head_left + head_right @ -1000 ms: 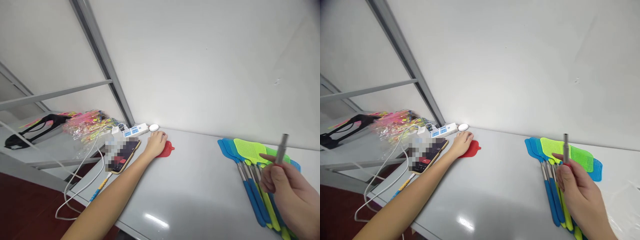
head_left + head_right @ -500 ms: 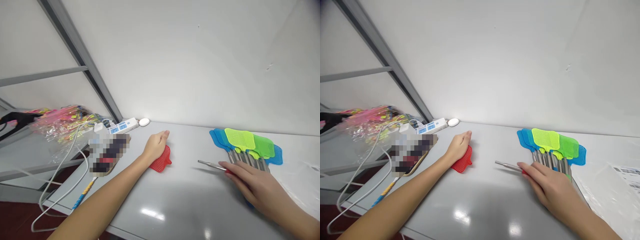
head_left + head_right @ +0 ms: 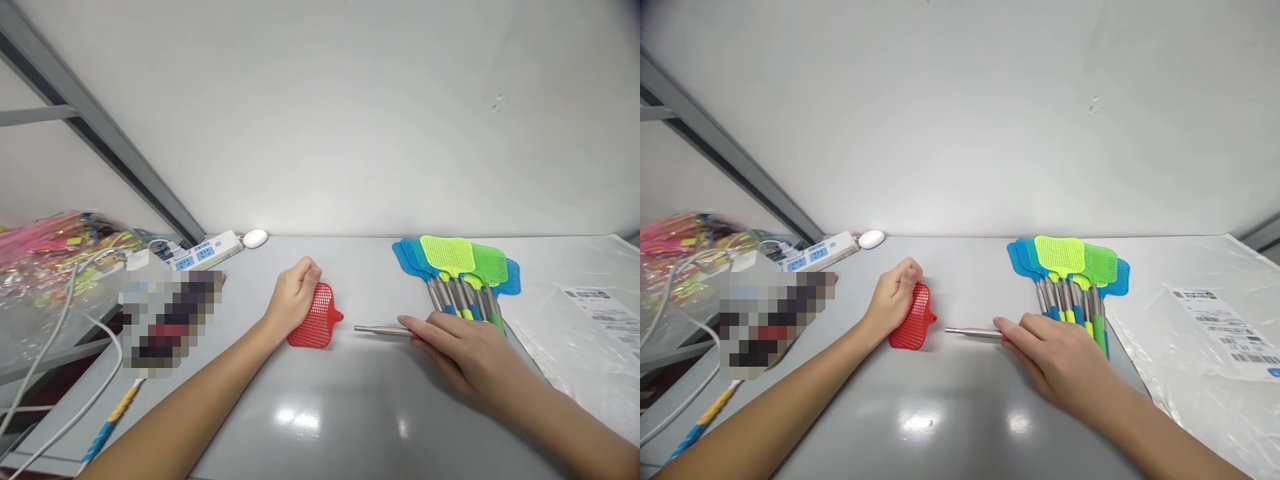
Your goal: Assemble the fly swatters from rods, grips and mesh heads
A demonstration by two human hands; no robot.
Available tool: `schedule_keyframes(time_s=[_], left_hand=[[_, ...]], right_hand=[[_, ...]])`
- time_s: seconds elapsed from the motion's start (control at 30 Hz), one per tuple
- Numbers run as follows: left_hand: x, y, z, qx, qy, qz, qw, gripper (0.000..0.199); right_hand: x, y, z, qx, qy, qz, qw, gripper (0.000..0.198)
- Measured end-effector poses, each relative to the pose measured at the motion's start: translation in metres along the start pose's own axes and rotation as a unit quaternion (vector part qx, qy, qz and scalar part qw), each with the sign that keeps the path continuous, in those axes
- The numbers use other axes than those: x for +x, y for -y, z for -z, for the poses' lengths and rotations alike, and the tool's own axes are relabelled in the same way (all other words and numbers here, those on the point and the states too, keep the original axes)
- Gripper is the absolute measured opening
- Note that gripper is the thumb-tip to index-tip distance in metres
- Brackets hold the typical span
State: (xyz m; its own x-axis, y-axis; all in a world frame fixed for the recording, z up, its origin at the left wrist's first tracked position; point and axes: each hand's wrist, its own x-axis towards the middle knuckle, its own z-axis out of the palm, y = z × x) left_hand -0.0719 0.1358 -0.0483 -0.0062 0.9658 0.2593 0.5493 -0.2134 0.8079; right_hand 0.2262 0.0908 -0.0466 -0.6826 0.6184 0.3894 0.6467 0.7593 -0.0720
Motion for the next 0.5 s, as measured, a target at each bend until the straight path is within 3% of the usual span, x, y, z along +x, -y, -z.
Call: schedule_keyframes(time_s=[0.1, 0.5], left_hand=[[0.0003, -0.0013, -0.0004, 0.051, 0.010, -0.027, 0.998, 0.039], [-0.0022, -0.0092, -0.0019, 0.097, -0.004, -0.008, 0.995, 0.025]], right_hand=[[0.0004, -0.0012, 0.0000, -0.003, 0.004, -0.015, 1.000, 0.029], [0.0033, -0.0017, -0.0026, 0.002, 0.025, -0.026, 0.999, 0.028]])
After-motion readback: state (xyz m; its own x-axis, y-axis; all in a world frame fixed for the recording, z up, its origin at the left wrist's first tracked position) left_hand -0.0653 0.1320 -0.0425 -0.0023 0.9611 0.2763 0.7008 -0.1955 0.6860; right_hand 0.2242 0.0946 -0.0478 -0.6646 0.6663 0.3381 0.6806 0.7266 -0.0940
